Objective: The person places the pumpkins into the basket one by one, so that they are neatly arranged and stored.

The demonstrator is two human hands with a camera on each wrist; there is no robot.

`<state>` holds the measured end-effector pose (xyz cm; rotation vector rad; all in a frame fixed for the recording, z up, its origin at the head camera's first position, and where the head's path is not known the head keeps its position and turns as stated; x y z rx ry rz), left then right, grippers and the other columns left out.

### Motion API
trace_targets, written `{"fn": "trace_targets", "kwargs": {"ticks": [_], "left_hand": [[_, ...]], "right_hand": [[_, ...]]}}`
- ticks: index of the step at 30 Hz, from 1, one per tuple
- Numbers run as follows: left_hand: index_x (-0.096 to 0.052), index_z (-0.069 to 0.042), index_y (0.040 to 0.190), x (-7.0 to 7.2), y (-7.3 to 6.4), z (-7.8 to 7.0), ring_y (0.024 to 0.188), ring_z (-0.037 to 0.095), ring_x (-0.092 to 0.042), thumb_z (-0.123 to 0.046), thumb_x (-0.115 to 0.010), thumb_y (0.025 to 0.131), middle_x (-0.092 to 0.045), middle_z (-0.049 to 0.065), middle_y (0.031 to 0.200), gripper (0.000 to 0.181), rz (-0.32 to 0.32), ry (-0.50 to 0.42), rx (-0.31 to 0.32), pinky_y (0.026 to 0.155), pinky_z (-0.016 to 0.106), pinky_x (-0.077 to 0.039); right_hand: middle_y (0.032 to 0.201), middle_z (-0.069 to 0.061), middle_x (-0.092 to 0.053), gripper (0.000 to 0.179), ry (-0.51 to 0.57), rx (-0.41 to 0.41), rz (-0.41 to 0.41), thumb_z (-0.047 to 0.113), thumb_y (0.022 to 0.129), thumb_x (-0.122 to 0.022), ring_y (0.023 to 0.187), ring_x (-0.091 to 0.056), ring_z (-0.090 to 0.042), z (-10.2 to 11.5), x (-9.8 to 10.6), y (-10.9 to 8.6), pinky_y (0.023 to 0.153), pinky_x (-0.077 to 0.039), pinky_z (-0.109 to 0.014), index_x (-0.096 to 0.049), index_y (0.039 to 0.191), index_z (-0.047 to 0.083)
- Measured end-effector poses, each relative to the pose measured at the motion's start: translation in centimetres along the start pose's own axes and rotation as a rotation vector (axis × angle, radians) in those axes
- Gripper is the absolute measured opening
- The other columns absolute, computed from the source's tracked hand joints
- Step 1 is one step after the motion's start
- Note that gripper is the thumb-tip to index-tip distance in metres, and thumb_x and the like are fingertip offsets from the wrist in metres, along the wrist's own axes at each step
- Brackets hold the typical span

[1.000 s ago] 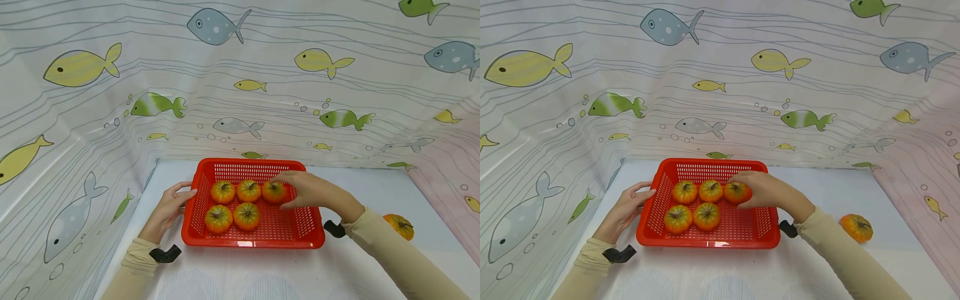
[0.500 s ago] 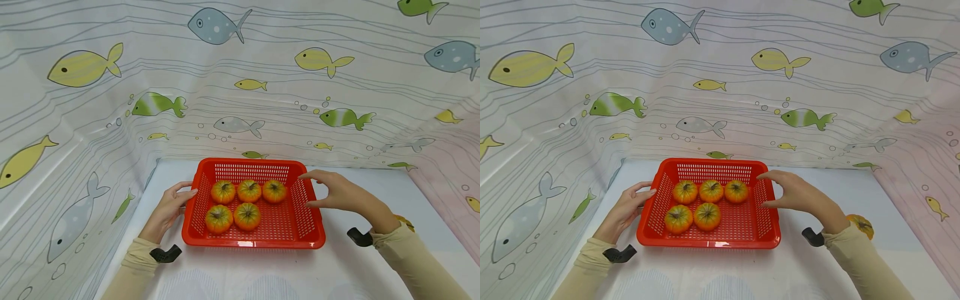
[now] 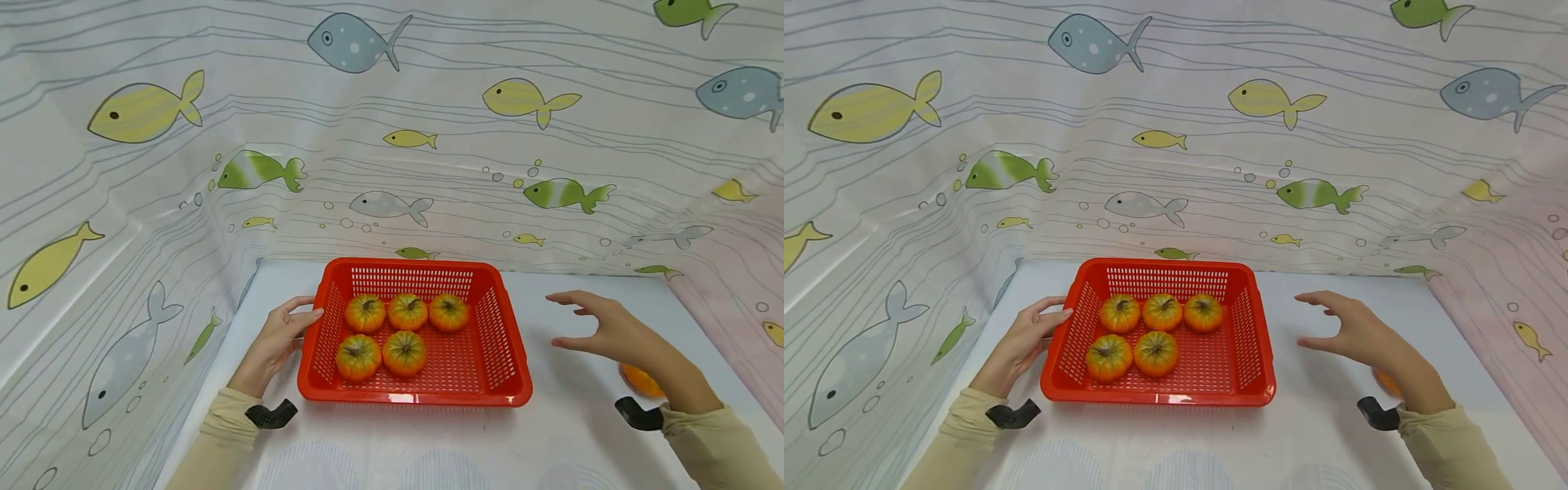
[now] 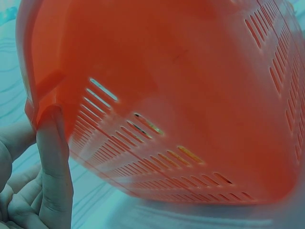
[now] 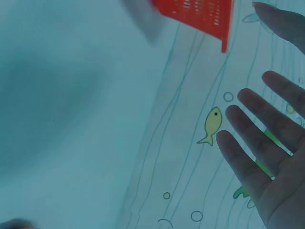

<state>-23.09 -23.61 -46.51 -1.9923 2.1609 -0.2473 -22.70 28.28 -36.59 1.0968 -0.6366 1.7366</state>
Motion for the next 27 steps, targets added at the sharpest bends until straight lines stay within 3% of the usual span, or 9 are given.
{"fn": "trace_targets", "kwargs": {"ticks": [6, 8, 10, 12, 13, 16, 19, 23, 27], "left_hand": [[-0.044, -0.006, 0.148, 0.1, -0.1, 0.1, 0.082, 0.011, -0.078, -0.027, -0.068, 0.101, -0.079, -0.007, 0.098, 0.056, -0.008, -0.011, 0.008, 0.072, 0.029, -0.064], [-0.044, -0.006, 0.148, 0.0, -0.1, 0.0, 0.082, 0.011, -0.078, -0.027, -0.068, 0.101, -0.079, -0.007, 0.098, 0.056, -0.009, -0.006, 0.009, 0.072, 0.029, -0.064], [-0.044, -0.006, 0.147, 0.0, -0.2, 0.0, 0.082, 0.012, -0.078, -0.028, -0.068, 0.101, -0.079, -0.007, 0.098, 0.056, -0.013, -0.001, 0.009, 0.072, 0.029, -0.064], [-0.044, -0.006, 0.147, 0.0, -0.2, -0.1, 0.081, 0.012, -0.078, -0.028, -0.069, 0.101, -0.079, -0.007, 0.098, 0.057, -0.013, 0.002, 0.009, 0.072, 0.029, -0.064], [-0.043, -0.005, 0.148, 0.0, -0.2, -0.1, 0.081, 0.011, -0.078, -0.028, -0.068, 0.101, -0.079, -0.007, 0.098, 0.057, -0.010, 0.005, 0.009, 0.072, 0.029, -0.064], [-0.043, -0.004, 0.148, 0.0, -0.2, 0.0, 0.081, 0.011, -0.077, -0.027, -0.068, 0.101, -0.079, -0.007, 0.098, 0.057, -0.007, 0.000, 0.011, 0.072, 0.028, -0.064], [-0.042, -0.003, 0.149, -0.1, -0.2, -0.1, 0.082, 0.011, -0.077, -0.027, -0.067, 0.102, -0.079, -0.006, 0.099, 0.058, 0.001, 0.002, 0.009, 0.073, 0.029, -0.064], [-0.043, -0.005, 0.148, 0.0, -0.2, -0.1, 0.083, 0.012, -0.078, -0.028, -0.068, 0.101, -0.079, -0.006, 0.101, 0.058, -0.008, 0.004, 0.009, 0.073, 0.029, -0.064], [-0.043, -0.006, 0.148, 0.0, -0.2, -0.1, 0.083, 0.012, -0.078, -0.029, -0.068, 0.101, -0.079, -0.006, 0.101, 0.058, -0.012, 0.008, 0.008, 0.074, 0.030, -0.065]], "right_hand": [[0.140, -0.015, -0.064, 0.074, -0.010, -0.056, -0.042, 0.042, 0.080, -0.089, 0.118, -0.064, -0.041, -2.1, 0.5, -1.9, 0.090, -0.060, -0.057, -0.059, 0.142, 0.015], [0.139, -0.014, -0.065, 0.074, -0.020, -0.070, -0.064, 0.042, 0.080, -0.089, 0.117, -0.064, -0.032, -3.1, 0.7, -2.5, 0.090, -0.062, -0.039, -0.060, 0.141, 0.016], [0.137, -0.012, -0.066, 0.072, -0.022, -0.088, -0.080, 0.043, 0.079, -0.089, 0.116, -0.063, -0.018, -4.2, 0.7, -3.2, 0.088, -0.058, -0.019, -0.061, 0.141, 0.017], [0.137, -0.013, -0.067, 0.072, -0.020, -0.109, -0.089, 0.043, 0.079, -0.089, 0.115, -0.061, -0.018, -5.3, 0.7, -3.8, 0.086, -0.052, -0.011, -0.061, 0.140, 0.017], [0.137, -0.015, -0.066, 0.072, -0.016, -0.121, -0.091, 0.043, 0.080, -0.089, 0.117, -0.060, -0.021, -5.9, 0.7, -4.1, 0.089, -0.052, -0.014, -0.061, 0.140, 0.017], [0.139, -0.018, -0.063, 0.075, -0.001, -0.181, -0.085, 0.044, 0.081, -0.088, 0.122, -0.059, -0.040, -7.8, 0.7, -5.1, 0.095, -0.056, -0.046, -0.058, 0.143, 0.015], [0.144, -0.022, -0.056, 0.079, 0.025, -0.256, -0.053, 0.046, 0.084, -0.085, 0.126, -0.051, -0.058, -9.8, 0.5, -6.2, 0.091, -0.046, -0.072, -0.053, 0.147, 0.013], [0.148, -0.025, -0.050, 0.080, 0.031, -0.326, -0.010, 0.048, 0.087, -0.081, 0.128, -0.044, -0.062, -12.3, -0.2, -7.5, 0.090, -0.042, -0.077, -0.048, 0.151, 0.012], [0.152, -0.030, -0.044, 0.079, 0.035, -0.329, -0.027, 0.044, 0.089, -0.081, 0.131, -0.039, -0.060, -13.9, -0.8, -8.7, 0.094, -0.039, -0.078, -0.047, 0.150, 0.008]]}}
Point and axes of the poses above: each hand's wrist, its own y-axis towards the middle knuckle, its own x-axis out of the back of the hand, z = x × y, the point moved 8 cm from there along y, towards the middle knuckle
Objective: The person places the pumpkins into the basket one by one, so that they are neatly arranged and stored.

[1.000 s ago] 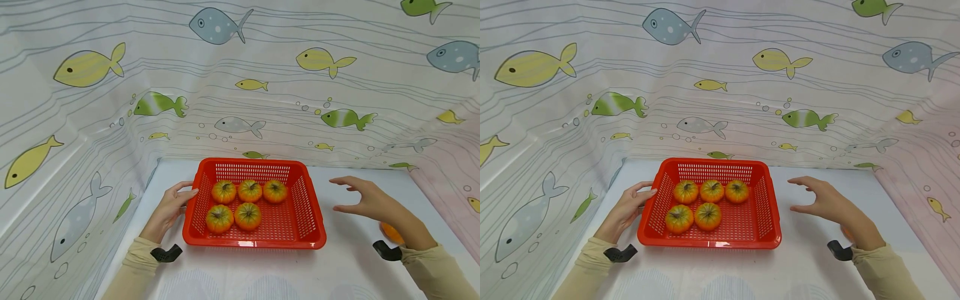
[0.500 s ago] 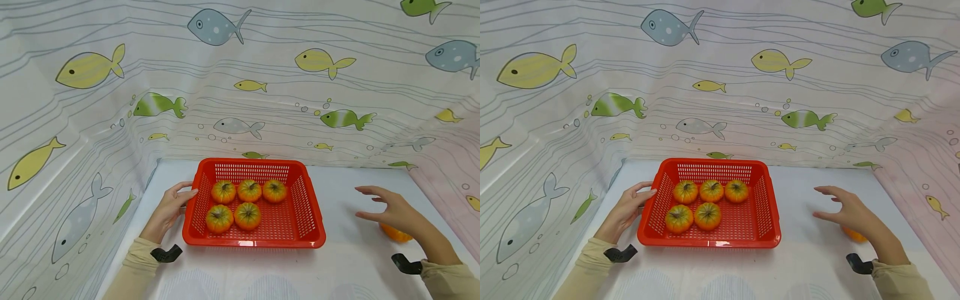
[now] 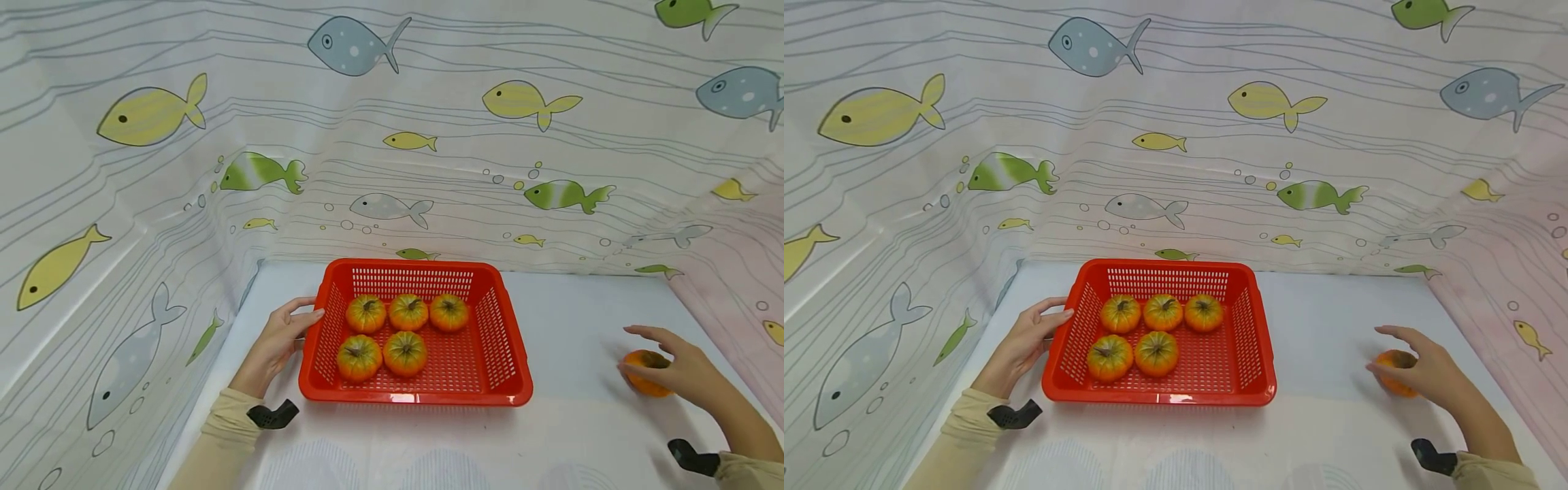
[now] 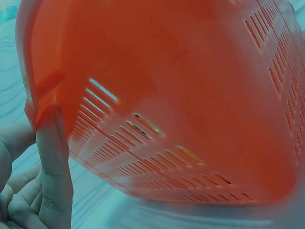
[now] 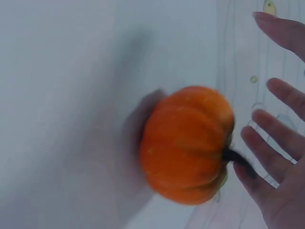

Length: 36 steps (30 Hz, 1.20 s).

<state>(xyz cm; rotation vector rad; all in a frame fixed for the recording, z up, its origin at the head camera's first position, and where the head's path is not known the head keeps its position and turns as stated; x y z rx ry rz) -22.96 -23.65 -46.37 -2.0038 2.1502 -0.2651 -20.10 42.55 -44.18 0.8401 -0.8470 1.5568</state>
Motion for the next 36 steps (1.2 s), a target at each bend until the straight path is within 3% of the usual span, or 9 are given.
{"fn": "trace_targets", "kwargs": {"ticks": [3, 5, 7, 12, 18, 22, 30, 33, 36], "left_hand": [[-0.044, -0.006, 0.147, 0.0, 0.0, 0.0, 0.083, 0.012, -0.078, -0.027, -0.068, 0.102, -0.079, -0.006, 0.100, 0.056, 0.000, -0.008, 0.002, 0.073, 0.030, -0.064], [-0.044, -0.006, 0.147, 0.0, 0.0, 0.1, 0.082, 0.012, -0.078, -0.026, -0.067, 0.102, -0.079, -0.007, 0.099, 0.055, 0.004, -0.014, 0.003, 0.072, 0.029, -0.064], [-0.044, -0.006, 0.147, 0.0, 0.0, 0.1, 0.082, 0.012, -0.078, -0.026, -0.067, 0.102, -0.079, -0.007, 0.098, 0.054, 0.003, -0.021, 0.005, 0.072, 0.029, -0.064], [-0.043, -0.005, 0.147, 0.1, 0.0, 0.2, 0.083, 0.012, -0.078, -0.027, -0.068, 0.102, -0.079, -0.006, 0.099, 0.056, 0.008, -0.021, 0.001, 0.072, 0.029, -0.064], [-0.043, -0.005, 0.148, 0.1, 0.0, 0.2, 0.084, 0.012, -0.078, -0.028, -0.068, 0.101, -0.079, -0.006, 0.101, 0.058, 0.011, -0.019, -0.003, 0.073, 0.029, -0.064], [-0.042, -0.005, 0.148, 0.0, 0.0, 0.1, 0.084, 0.012, -0.078, -0.029, -0.068, 0.101, -0.079, -0.006, 0.101, 0.059, 0.010, -0.016, -0.004, 0.074, 0.030, -0.065], [-0.042, -0.005, 0.148, 0.0, 0.0, 0.1, 0.084, 0.012, -0.078, -0.029, -0.068, 0.101, -0.079, -0.006, 0.101, 0.059, 0.011, -0.013, -0.003, 0.074, 0.030, -0.065], [-0.042, -0.005, 0.148, 0.0, 0.0, 0.1, 0.083, 0.012, -0.078, -0.027, -0.068, 0.101, -0.079, -0.006, 0.100, 0.059, 0.014, -0.027, -0.001, 0.073, 0.029, -0.065], [-0.042, -0.005, 0.148, 0.0, 0.0, 0.1, 0.082, 0.012, -0.078, -0.026, -0.068, 0.101, -0.079, -0.005, 0.100, 0.058, 0.018, -0.038, 0.000, 0.071, 0.029, -0.064]], "right_hand": [[0.153, -0.032, -0.041, 0.077, 0.008, 0.008, -0.040, 0.039, 0.088, -0.082, 0.137, -0.035, -0.051, -1.2, -0.1, -0.5, 0.120, -0.041, -0.036, -0.048, 0.149, 0.006], [0.151, -0.034, -0.041, 0.077, 0.012, 0.008, -0.053, 0.036, 0.088, -0.083, 0.135, -0.035, -0.048, -1.9, -0.2, -0.7, 0.105, -0.034, -0.001, -0.048, 0.149, 0.004], [0.149, -0.034, -0.043, 0.078, 0.004, -0.013, -0.055, 0.038, 0.088, -0.083, 0.131, -0.039, -0.044, -2.6, -0.3, -0.9, 0.078, -0.025, 0.008, -0.048, 0.149, 0.004], [0.146, -0.035, -0.047, 0.080, -0.002, -0.055, -0.039, 0.041, 0.088, -0.082, 0.118, -0.047, -0.031, -3.9, -0.7, -1.2, 0.074, -0.045, -0.011, -0.047, 0.149, 0.002], [0.148, -0.039, -0.042, 0.080, 0.017, -0.096, -0.025, 0.040, 0.090, -0.080, 0.124, -0.040, -0.053, -5.2, -1.4, -1.6, 0.071, -0.044, -0.010, -0.044, 0.148, -0.002], [0.148, -0.042, -0.039, 0.082, 0.033, -0.134, -0.016, 0.040, 0.092, -0.078, 0.126, -0.039, -0.058, -5.4, -1.5, -1.8, 0.088, -0.057, -0.042, -0.041, 0.149, -0.005], [0.145, -0.040, -0.043, 0.077, 0.036, -0.119, -0.067, 0.038, 0.091, -0.080, 0.122, -0.042, -0.053, -5.8, -1.6, -2.0, 0.063, -0.034, -0.004, -0.045, 0.147, -0.003], [0.146, -0.041, -0.041, 0.078, 0.050, -0.128, -0.060, 0.038, 0.092, -0.078, 0.124, -0.040, -0.056, -5.8, -1.8, -2.0, 0.086, -0.053, -0.025, -0.043, 0.147, -0.004], [0.147, -0.042, -0.039, 0.078, 0.053, -0.133, -0.052, 0.038, 0.093, -0.077, 0.125, -0.041, -0.058, -5.8, -2.0, -2.0, 0.089, -0.052, -0.053, -0.041, 0.148, -0.005]]}}
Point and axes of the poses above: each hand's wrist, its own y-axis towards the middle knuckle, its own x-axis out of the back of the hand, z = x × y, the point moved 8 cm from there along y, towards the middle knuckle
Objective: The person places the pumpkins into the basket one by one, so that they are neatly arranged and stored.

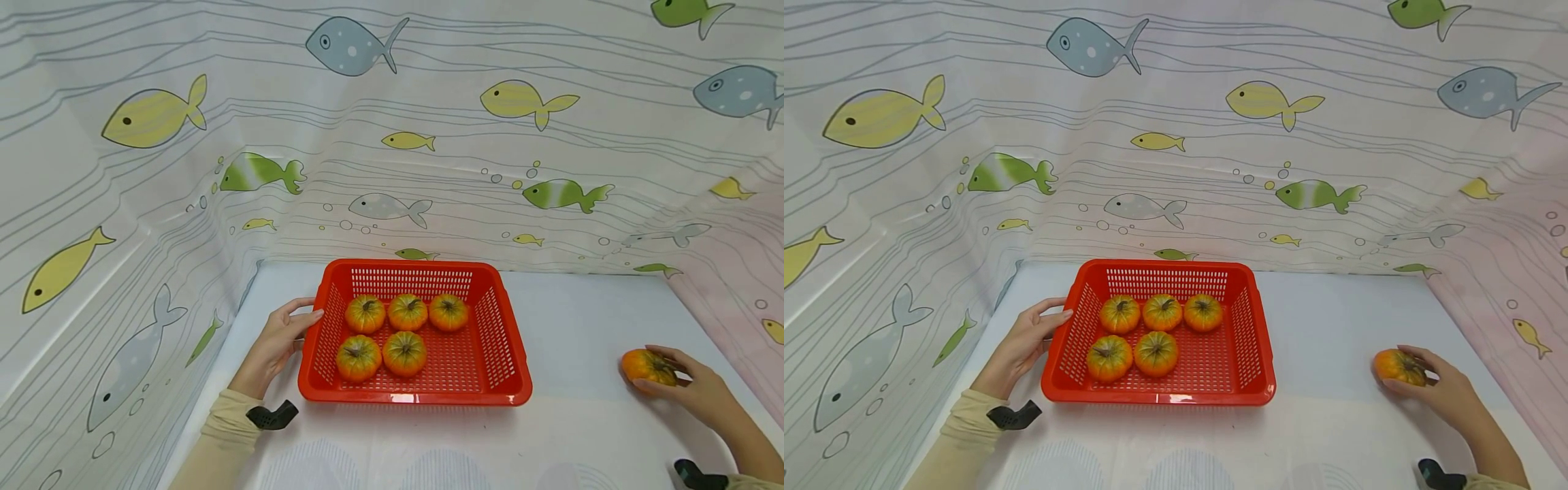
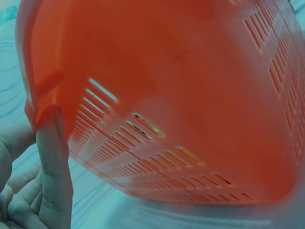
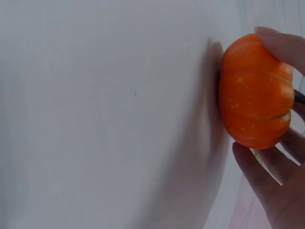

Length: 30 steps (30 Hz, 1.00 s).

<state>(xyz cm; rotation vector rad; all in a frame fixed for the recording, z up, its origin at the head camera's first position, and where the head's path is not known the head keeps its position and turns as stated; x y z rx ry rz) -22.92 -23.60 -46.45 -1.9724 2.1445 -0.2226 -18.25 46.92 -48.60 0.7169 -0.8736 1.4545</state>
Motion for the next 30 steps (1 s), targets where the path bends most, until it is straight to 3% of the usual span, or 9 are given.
{"fn": "trace_targets", "kwargs": {"ticks": [1, 5, 10, 12, 16, 18, 21, 24, 30], "left_hand": [[-0.042, -0.005, 0.148, 0.0, 0.0, 0.0, 0.082, 0.012, -0.078, -0.026, -0.069, 0.101, -0.079, -0.005, 0.100, 0.058, 0.001, -0.003, 0.000, 0.071, 0.029, -0.064], [-0.041, -0.004, 0.149, 0.0, 0.0, 0.0, 0.082, 0.012, -0.078, -0.026, -0.068, 0.101, -0.079, -0.005, 0.100, 0.059, 0.003, 0.003, -0.001, 0.071, 0.029, -0.064], [-0.042, -0.004, 0.148, 0.0, 0.0, 0.0, 0.082, 0.012, -0.078, -0.026, -0.068, 0.101, -0.079, -0.005, 0.099, 0.058, 0.003, 0.000, -0.003, 0.071, 0.029, -0.064], [-0.042, -0.005, 0.148, 0.0, 0.0, 0.0, 0.082, 0.012, -0.078, -0.026, -0.068, 0.101, -0.079, -0.006, 0.099, 0.058, 0.003, -0.002, -0.004, 0.071, 0.029, -0.064], [-0.042, -0.005, 0.148, 0.0, 0.0, 0.0, 0.082, 0.012, -0.078, -0.025, -0.068, 0.102, -0.079, -0.006, 0.099, 0.057, 0.003, -0.005, -0.004, 0.071, 0.029, -0.064], [-0.042, -0.005, 0.148, 0.0, 0.1, 0.0, 0.082, 0.012, -0.078, -0.025, -0.068, 0.102, -0.080, -0.006, 0.099, 0.057, 0.002, -0.007, -0.004, 0.072, 0.029, -0.064], [-0.042, -0.005, 0.148, 0.0, 0.0, 0.0, 0.082, 0.012, -0.078, -0.026, -0.068, 0.101, -0.080, -0.006, 0.099, 0.058, 0.001, -0.004, -0.001, 0.072, 0.029, -0.064], [-0.042, -0.005, 0.148, 0.0, 0.0, 0.1, 0.082, 0.012, -0.078, -0.026, -0.068, 0.101, -0.080, -0.005, 0.099, 0.058, 0.001, -0.002, -0.001, 0.072, 0.029, -0.064], [-0.042, -0.005, 0.148, 0.0, 0.0, 0.0, 0.083, 0.013, -0.078, -0.027, -0.069, 0.101, -0.080, -0.005, 0.100, 0.058, 0.001, 0.000, -0.002, 0.072, 0.029, -0.064]], "right_hand": [[0.148, -0.043, -0.038, 0.078, 0.003, 0.000, 0.004, 0.037, 0.094, -0.077, 0.125, -0.040, -0.060, 0.0, -0.1, 0.0, 0.089, -0.049, -0.060, -0.041, 0.148, -0.005], [0.147, -0.041, -0.042, 0.077, 0.001, 0.019, 0.000, 0.037, 0.093, -0.078, 0.122, -0.042, -0.055, 0.2, -0.1, 0.1, 0.079, -0.050, -0.020, -0.043, 0.147, -0.004], [0.146, -0.036, -0.047, 0.076, -0.002, 0.032, 0.003, 0.041, 0.091, -0.079, 0.117, -0.048, -0.023, 0.6, -0.3, 0.1, 0.067, -0.037, -0.001, -0.047, 0.147, 0.000], [0.146, -0.034, -0.047, 0.077, -0.004, 0.029, 0.010, 0.043, 0.091, -0.079, 0.117, -0.048, -0.023, 0.9, -0.4, 0.2, 0.068, -0.037, 0.000, -0.047, 0.147, 0.001], [0.148, -0.036, -0.045, 0.079, 0.001, 0.030, 0.040, 0.043, 0.092, -0.078, 0.123, -0.044, -0.050, 1.8, -0.6, 0.6, 0.067, -0.038, -0.002, -0.045, 0.148, -0.001], [0.148, -0.036, -0.045, 0.078, 0.000, 0.036, 0.044, 0.042, 0.092, -0.078, 0.123, -0.045, -0.049, 2.3, -0.6, 0.8, 0.068, -0.038, -0.002, -0.045, 0.148, 0.000], [0.147, -0.035, -0.048, 0.076, 0.003, 0.068, 0.027, 0.040, 0.090, -0.081, 0.119, -0.051, -0.012, 3.2, -0.6, 0.8, 0.070, -0.037, 0.000, -0.048, 0.147, 0.002], [0.145, -0.033, -0.052, 0.074, 0.009, 0.109, 0.002, 0.038, 0.088, -0.083, 0.104, -0.033, 0.022, 4.2, -0.6, 0.8, 0.072, -0.038, 0.001, -0.051, 0.146, 0.004], [0.138, -0.013, -0.060, 0.071, 0.011, 0.187, -0.043, 0.036, 0.084, -0.087, 0.102, -0.026, 0.031, 6.5, -0.3, 1.1, 0.075, -0.039, 0.002, -0.056, 0.142, 0.008]]}}
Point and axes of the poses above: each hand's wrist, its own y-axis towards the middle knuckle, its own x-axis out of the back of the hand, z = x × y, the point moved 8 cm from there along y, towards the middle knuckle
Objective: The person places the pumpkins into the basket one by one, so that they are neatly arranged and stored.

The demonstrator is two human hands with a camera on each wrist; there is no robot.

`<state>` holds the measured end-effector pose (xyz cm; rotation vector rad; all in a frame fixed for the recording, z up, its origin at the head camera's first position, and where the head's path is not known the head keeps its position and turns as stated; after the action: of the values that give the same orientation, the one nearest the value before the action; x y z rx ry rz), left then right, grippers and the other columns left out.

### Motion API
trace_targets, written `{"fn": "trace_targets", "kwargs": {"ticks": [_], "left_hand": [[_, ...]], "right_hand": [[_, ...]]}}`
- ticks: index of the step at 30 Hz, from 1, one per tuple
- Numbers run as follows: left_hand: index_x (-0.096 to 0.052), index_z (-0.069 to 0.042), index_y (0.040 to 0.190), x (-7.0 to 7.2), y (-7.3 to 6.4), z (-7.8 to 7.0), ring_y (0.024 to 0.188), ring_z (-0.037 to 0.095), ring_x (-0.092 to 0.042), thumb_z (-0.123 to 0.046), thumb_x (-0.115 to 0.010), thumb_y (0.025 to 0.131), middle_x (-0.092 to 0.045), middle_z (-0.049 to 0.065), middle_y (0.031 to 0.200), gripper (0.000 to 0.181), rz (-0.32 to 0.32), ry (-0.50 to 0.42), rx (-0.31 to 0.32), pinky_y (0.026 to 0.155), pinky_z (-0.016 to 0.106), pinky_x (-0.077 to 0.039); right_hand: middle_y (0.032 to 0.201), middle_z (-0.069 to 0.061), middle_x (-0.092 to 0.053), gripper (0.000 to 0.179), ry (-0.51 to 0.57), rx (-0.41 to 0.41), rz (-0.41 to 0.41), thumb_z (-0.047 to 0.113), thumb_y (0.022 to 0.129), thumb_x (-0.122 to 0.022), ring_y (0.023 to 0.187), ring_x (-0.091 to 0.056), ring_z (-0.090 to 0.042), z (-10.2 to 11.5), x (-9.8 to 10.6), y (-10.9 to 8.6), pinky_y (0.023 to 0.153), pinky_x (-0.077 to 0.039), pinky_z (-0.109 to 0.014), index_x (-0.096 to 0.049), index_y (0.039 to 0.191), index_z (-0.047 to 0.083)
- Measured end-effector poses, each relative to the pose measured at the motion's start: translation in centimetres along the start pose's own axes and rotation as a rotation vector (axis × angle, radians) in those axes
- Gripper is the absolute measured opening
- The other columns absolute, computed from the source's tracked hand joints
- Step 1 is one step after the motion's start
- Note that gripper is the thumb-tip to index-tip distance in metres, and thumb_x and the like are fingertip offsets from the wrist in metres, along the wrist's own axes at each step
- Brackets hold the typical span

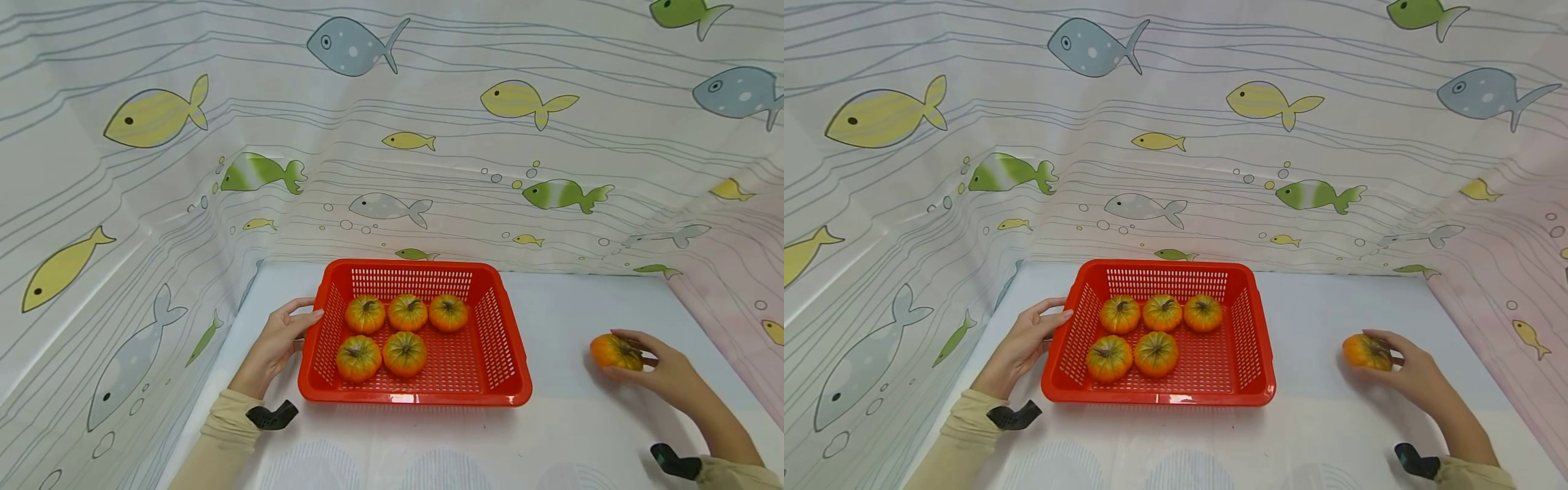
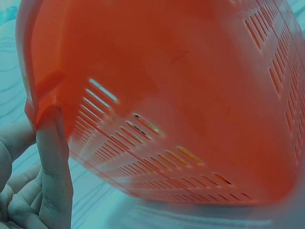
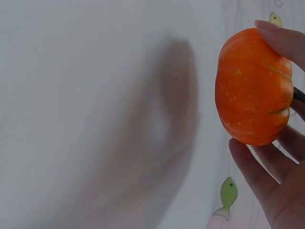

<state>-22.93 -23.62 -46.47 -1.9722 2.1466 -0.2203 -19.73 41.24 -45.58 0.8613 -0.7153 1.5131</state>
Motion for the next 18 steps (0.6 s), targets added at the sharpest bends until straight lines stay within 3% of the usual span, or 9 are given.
{"fn": "trace_targets", "kwargs": {"ticks": [4, 10, 15, 18], "left_hand": [[-0.042, -0.005, 0.148, 0.0, 0.0, 0.0, 0.083, 0.013, -0.078, -0.027, -0.069, 0.101, -0.080, -0.005, 0.100, 0.059, -0.001, 0.005, 0.000, 0.073, 0.030, -0.065], [-0.042, -0.004, 0.148, 0.0, 0.0, 0.0, 0.083, 0.013, -0.078, -0.027, -0.068, 0.101, -0.080, -0.005, 0.100, 0.059, 0.001, 0.007, -0.003, 0.072, 0.029, -0.064], [-0.042, -0.005, 0.148, 0.0, 0.0, 0.0, 0.084, 0.013, -0.078, -0.027, -0.069, 0.101, -0.079, -0.005, 0.100, 0.059, 0.000, 0.005, -0.002, 0.073, 0.030, -0.065], [-0.042, -0.005, 0.148, 0.0, 0.0, 0.0, 0.084, 0.013, -0.078, -0.028, -0.069, 0.101, -0.079, -0.005, 0.100, 0.059, -0.001, 0.008, -0.001, 0.074, 0.030, -0.065]], "right_hand": [[0.131, 0.006, -0.057, 0.071, 0.001, 0.046, -0.011, 0.035, 0.082, -0.088, 0.105, -0.029, 0.030, 1.5, 0.1, 0.6, 0.078, -0.038, 0.004, -0.058, 0.141, 0.009], [0.134, -0.005, -0.060, 0.070, 0.016, 0.092, -0.004, 0.033, 0.082, -0.089, 0.107, -0.033, 0.028, 3.9, 0.3, 1.1, 0.081, -0.038, 0.005, -0.058, 0.141, 0.010], [0.129, 0.023, -0.052, 0.071, 0.026, 0.125, 0.001, 0.034, 0.081, -0.089, 0.109, -0.036, 0.026, 5.8, 0.5, 1.6, 0.082, -0.040, 0.002, -0.058, 0.142, 0.013], [0.129, 0.025, -0.053, 0.071, 0.021, 0.154, 0.003, 0.033, 0.081, -0.090, 0.109, -0.038, 0.025, 7.0, 0.6, 1.9, 0.083, -0.042, 0.000, -0.059, 0.141, 0.014]]}}
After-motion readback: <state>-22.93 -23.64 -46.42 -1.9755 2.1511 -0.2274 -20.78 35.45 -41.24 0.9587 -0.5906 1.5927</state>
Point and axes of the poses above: each hand's wrist, its own y-axis towards the middle knuckle, its own x-axis out of the back of the hand, z = x × y, the point moved 8 cm from there along y, towards the middle knuckle
